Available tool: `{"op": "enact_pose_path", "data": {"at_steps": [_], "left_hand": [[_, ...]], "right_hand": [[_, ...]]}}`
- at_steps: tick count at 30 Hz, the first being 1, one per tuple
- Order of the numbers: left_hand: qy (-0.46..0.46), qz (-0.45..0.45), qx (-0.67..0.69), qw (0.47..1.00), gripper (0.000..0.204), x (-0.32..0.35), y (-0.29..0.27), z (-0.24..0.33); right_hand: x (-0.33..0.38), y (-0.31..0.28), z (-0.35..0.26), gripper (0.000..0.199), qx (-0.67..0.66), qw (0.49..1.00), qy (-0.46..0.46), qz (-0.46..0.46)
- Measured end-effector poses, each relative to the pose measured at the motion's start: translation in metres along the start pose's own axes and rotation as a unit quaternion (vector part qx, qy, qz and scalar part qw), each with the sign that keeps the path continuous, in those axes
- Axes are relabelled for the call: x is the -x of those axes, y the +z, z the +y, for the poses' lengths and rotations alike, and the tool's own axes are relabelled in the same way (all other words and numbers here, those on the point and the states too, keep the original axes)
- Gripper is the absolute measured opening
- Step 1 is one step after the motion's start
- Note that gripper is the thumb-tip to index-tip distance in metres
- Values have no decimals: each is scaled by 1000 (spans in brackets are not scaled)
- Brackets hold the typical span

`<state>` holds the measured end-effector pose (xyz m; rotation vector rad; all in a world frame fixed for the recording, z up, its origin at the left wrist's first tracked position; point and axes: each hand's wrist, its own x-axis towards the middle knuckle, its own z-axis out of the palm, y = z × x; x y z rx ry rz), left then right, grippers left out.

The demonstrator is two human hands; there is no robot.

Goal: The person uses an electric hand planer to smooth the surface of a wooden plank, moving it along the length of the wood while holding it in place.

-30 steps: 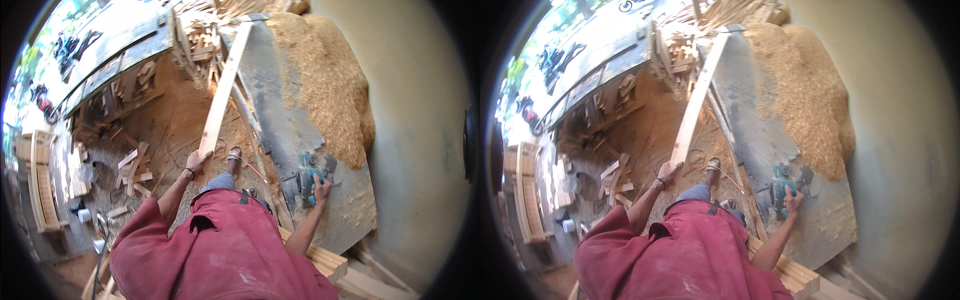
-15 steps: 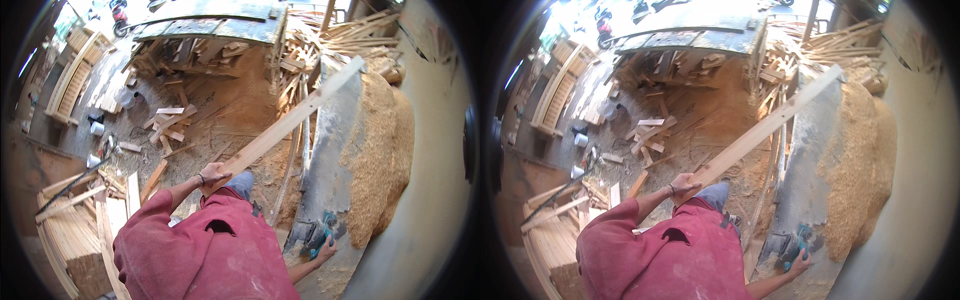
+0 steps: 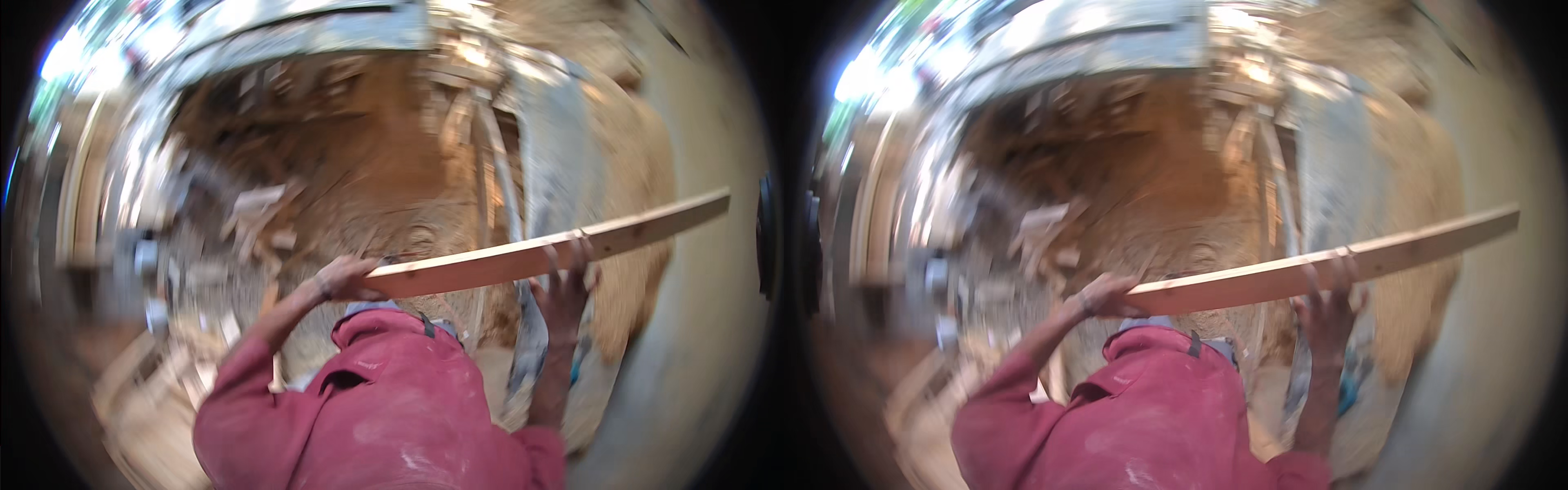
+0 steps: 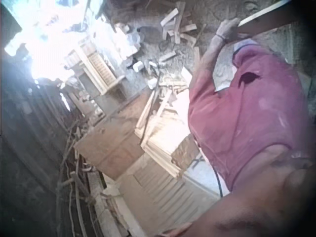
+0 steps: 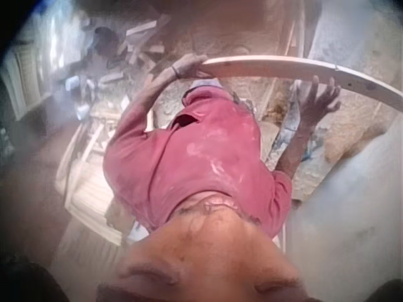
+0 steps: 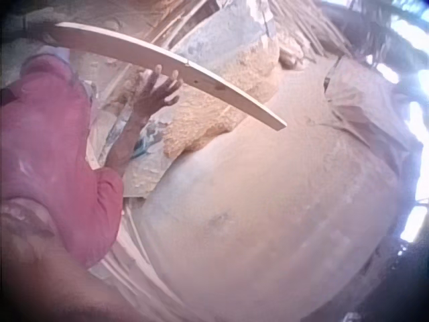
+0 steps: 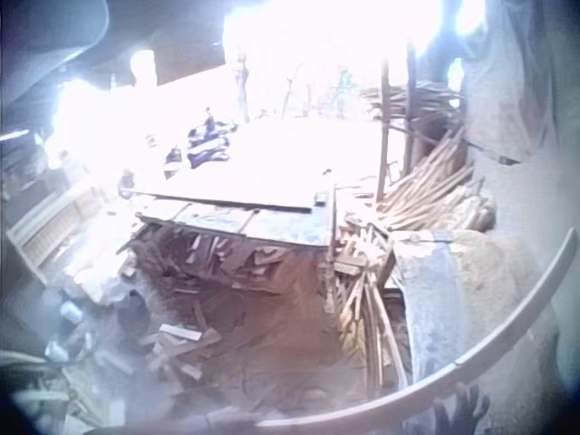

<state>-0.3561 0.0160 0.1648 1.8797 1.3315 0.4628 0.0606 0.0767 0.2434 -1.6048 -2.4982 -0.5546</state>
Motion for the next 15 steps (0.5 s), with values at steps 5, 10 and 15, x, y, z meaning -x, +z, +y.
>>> {"op": "enact_pose_path", "data": {"at_steps": [5, 10, 15], "left_hand": [[76, -100, -122, 985, 54, -64, -74, -23], [506, 100, -244, 821, 53, -170, -124, 43], [712, 322, -79, 619, 57, -231, -101, 157]], "right_hand": [[-12, -68, -14, 43, 34, 999, -12, -30], [56, -143, -23, 28, 270, 949, 138, 87], [162, -257, -72, 67, 396, 824, 395, 91]]}}
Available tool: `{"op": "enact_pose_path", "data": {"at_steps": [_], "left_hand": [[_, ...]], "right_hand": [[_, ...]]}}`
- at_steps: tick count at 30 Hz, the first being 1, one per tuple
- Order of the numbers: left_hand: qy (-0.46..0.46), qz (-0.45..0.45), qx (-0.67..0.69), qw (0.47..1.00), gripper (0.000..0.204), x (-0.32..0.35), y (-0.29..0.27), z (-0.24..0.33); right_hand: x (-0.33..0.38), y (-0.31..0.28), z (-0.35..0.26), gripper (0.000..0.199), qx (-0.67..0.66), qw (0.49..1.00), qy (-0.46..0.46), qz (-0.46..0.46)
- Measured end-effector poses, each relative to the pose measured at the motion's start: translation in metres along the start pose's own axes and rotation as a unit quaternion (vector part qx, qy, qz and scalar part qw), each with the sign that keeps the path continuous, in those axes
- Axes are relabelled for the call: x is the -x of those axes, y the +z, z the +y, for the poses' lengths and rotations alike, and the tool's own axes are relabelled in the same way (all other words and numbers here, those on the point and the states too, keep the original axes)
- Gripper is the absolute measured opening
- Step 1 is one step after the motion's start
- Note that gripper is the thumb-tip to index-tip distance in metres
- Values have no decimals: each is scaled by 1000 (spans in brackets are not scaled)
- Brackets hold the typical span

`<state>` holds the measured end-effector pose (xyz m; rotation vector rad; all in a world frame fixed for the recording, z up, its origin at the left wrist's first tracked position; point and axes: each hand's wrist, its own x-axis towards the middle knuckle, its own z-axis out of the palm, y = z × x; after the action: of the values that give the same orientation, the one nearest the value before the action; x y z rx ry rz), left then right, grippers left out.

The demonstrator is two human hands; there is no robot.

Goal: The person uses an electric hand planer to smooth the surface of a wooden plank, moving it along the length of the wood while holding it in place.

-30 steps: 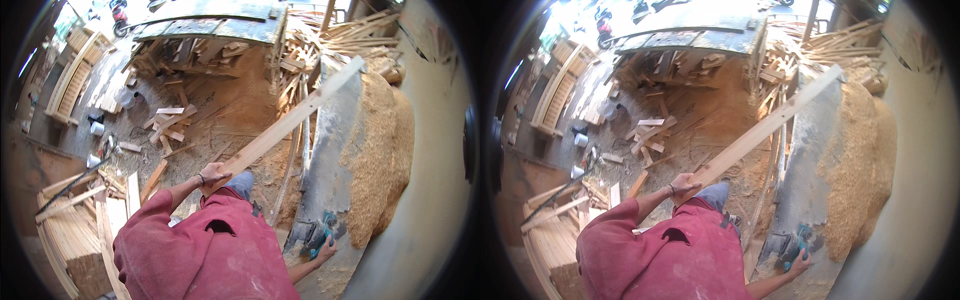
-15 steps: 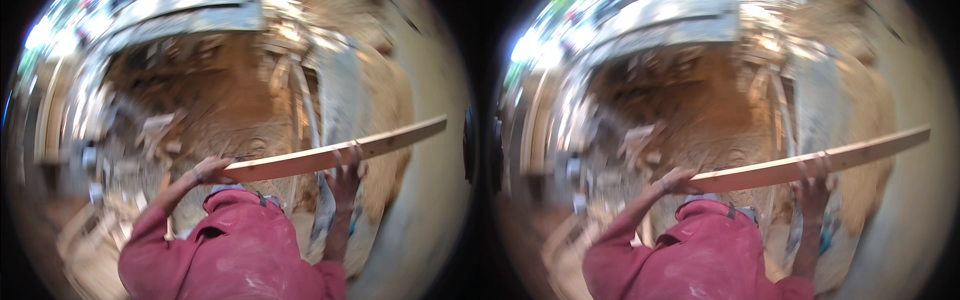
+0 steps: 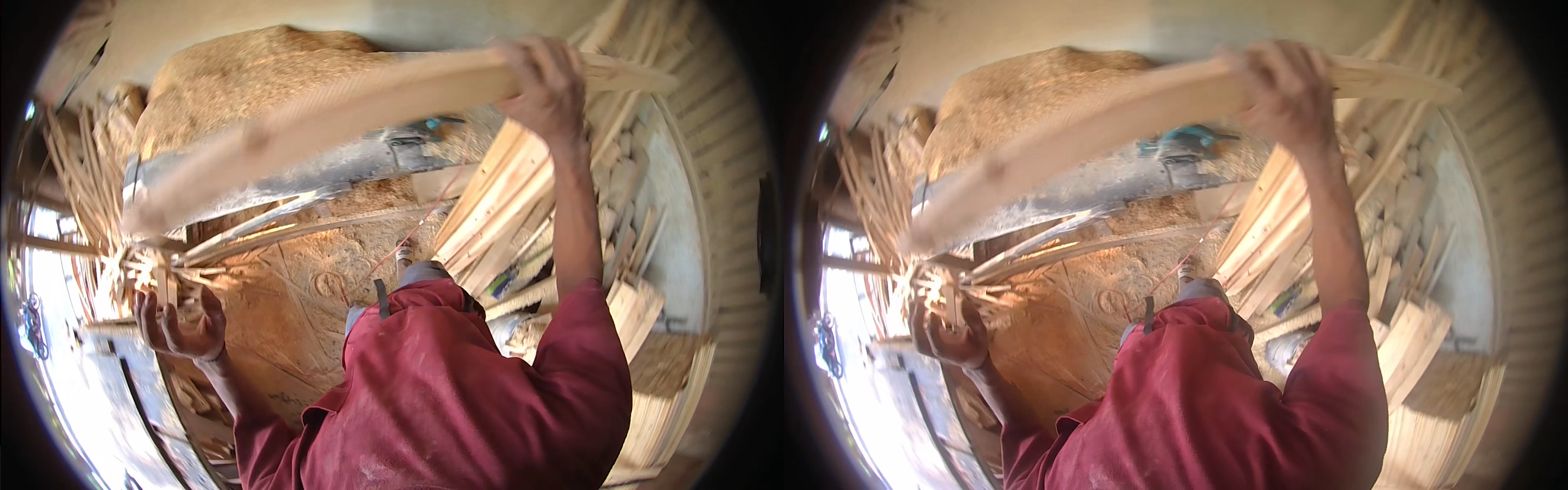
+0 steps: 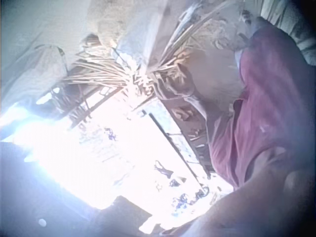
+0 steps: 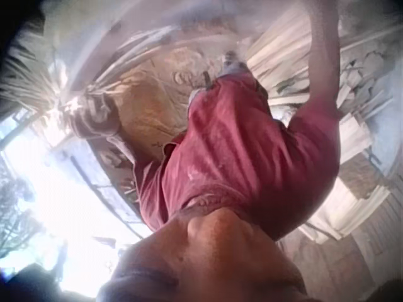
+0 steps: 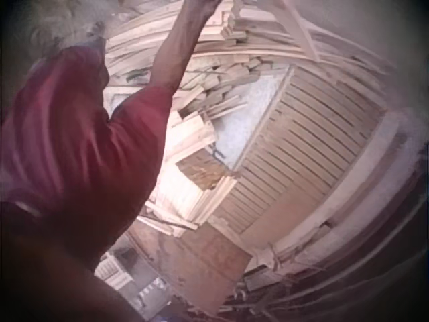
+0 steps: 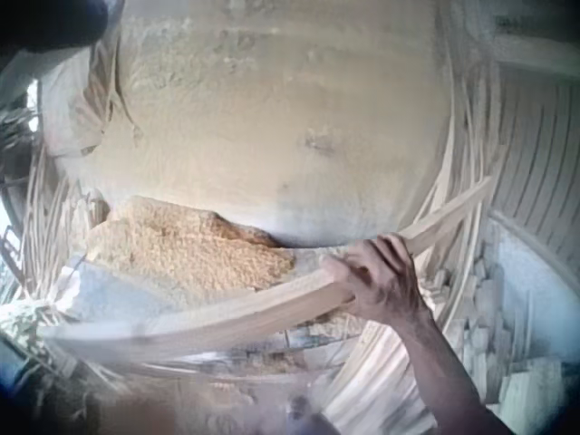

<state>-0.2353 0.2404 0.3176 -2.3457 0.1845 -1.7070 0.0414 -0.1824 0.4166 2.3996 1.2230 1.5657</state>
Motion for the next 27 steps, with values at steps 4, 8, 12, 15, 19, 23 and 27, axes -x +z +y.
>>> {"op": "enact_pose_path", "data": {"at_steps": [4, 8, 12, 15, 19, 23, 27], "left_hand": [[-36, -6, 230, 972, 52, 3, 55, 6], [-26, -73, 353, 932, 41, 8, 111, 45], [-67, -159, 418, 892, 38, 35, 157, 77], [-104, -298, 409, 856, 35, 60, 174, 117], [-128, -419, 481, 760, 29, 118, 181, 182], [-163, -625, 454, 614, 28, 199, 149, 234], [-260, -694, 411, 531, 50, 326, 84, 233]], "right_hand": [[42, -70, 52, 63, 60, 984, 168, 20], [131, -114, 66, 69, 82, 901, 426, -6], [180, -137, 41, 72, -29, 831, 555, 31], [230, -119, 14, 77, -61, 788, 613, 23], [302, -47, -41, 88, -164, 767, 617, 70], [360, 54, -106, 96, -126, 683, 719, 20], [376, 124, -140, 89, -119, 585, 801, -44]]}}
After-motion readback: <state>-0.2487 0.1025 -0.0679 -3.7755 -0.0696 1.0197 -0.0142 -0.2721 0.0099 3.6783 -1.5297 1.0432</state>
